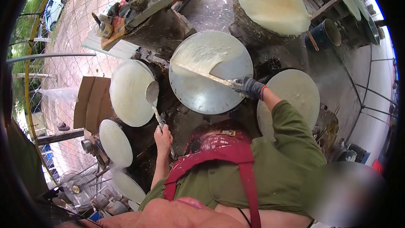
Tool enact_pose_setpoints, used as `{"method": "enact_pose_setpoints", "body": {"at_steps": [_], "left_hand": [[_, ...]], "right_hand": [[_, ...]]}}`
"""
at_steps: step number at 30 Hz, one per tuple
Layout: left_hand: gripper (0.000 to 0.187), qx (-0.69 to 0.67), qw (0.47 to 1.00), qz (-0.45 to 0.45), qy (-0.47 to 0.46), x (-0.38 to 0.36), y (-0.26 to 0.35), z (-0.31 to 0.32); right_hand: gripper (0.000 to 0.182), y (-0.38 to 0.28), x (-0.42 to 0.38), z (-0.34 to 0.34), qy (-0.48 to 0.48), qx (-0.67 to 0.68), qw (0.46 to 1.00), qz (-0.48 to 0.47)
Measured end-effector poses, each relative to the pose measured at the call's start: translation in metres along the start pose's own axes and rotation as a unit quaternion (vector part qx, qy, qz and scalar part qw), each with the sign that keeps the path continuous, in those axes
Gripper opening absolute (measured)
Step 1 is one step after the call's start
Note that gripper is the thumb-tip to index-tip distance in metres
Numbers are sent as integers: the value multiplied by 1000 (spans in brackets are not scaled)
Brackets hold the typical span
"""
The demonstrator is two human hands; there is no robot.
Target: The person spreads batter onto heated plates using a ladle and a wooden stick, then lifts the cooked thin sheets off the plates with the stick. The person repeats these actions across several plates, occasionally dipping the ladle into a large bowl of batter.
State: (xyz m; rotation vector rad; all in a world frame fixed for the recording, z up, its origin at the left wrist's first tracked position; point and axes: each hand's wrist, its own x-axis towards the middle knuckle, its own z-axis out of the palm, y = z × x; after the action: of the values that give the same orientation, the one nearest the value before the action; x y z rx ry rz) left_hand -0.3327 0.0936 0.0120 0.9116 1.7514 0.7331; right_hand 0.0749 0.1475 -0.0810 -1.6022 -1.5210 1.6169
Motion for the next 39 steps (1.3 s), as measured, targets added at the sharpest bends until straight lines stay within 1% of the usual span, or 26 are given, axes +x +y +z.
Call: {"method": "enact_pose_setpoints", "body": {"at_steps": [3, 4, 5, 6, 7, 8, 9, 11, 12, 14, 15, 19, 20, 23, 24, 26, 27, 30, 31, 32, 33, 35, 36, 37, 38, 39], "left_hand": [[17, 48, 999, 15, 9, 7, -10, -10], [18, 53, 999, 12, 7, 14, -7, -10], [18, 57, 998, 11, 4, 23, -5, -10], [19, 122, 990, 64, 19, 40, -16, -12], [20, 177, 975, 131, 34, 52, -11, -9], [20, 229, 952, 196, 48, 65, -5, -4], [21, 281, 922, 258, 61, 75, 0, 1], [21, 305, 909, 280, 41, 97, 12, 14], [22, 316, 902, 292, 32, 107, 18, 20], [22, 394, 878, 272, 9, 122, 30, 32], [22, 431, 864, 261, -2, 126, 34, 37], [22, 519, 819, 241, -47, 119, 36, 36], [21, 537, 808, 237, -53, 109, 32, 30], [20, 570, 787, 225, -73, 71, 20, 8], [19, 578, 782, 219, -81, 55, 14, -1], [17, 578, 783, 203, -108, 26, 2, -16], [17, 575, 779, 217, -123, 13, -6, -22], [17, 554, 788, 210, -167, -14, -31, -23], [18, 540, 791, 215, -191, -19, -36, -23], [20, 518, 808, 180, -216, -17, -35, -23], [20, 466, 828, 200, -237, -10, -29, -30], [21, 355, 860, 235, -281, -4, -6, -44], [18, 271, 906, 208, -251, -10, 11, -52], [14, 213, 914, 275, -209, -6, 9, -65], [14, 174, 918, 312, -170, 2, 8, -78], [13, 132, 920, 346, -129, 9, 7, -91]], "right_hand": [[29, 3, 7, -40, 29, 56, 998, 15], [28, 22, 28, -51, 90, -40, 995, -24], [30, 14, 32, -54, 50, -29, 998, 12], [31, -7, 34, -55, 11, -17, 999, 47], [32, -19, 35, -54, -27, -4, 996, 82], [32, -13, 36, -43, -80, -33, 993, 85], [33, 2, 32, -33, -75, -84, 994, 15], [34, 22, 21, -28, -59, -186, 972, -128], [38, 25, 13, -35, -51, -132, 972, -188], [40, 36, 11, -55, 7, -35, 998, -48], [41, 40, 16, -65, 37, 14, 999, 23], [41, 52, 58, -57, 34, -153, 987, 17], [40, 6, 38, -51, -13, -183, 983, -21], [38, 9, 28, -33, -128, -89, 980, 122], [37, 9, 17, -27, -133, -70, 982, 112], [36, 4, -23, -17, -139, -34, 985, 93], [36, 5, -43, -8, -139, -16, 987, 84], [37, 19, -101, 33, -36, 187, 976, 104], [38, 22, -113, 59, -30, 303, 943, 134], [39, 29, -121, 89, -21, 415, 895, 160], [41, 34, -124, 112, -10, 520, 835, 180], [41, 10, -104, 160, -51, 585, 805, 81], [41, -10, -85, 187, -8, 579, 812, 76], [40, -32, -61, 212, 35, 570, 818, 71], [38, -42, -33, 236, 87, 398, 912, -45], [36, -51, -4, 261, 132, 202, 958, -155]]}}
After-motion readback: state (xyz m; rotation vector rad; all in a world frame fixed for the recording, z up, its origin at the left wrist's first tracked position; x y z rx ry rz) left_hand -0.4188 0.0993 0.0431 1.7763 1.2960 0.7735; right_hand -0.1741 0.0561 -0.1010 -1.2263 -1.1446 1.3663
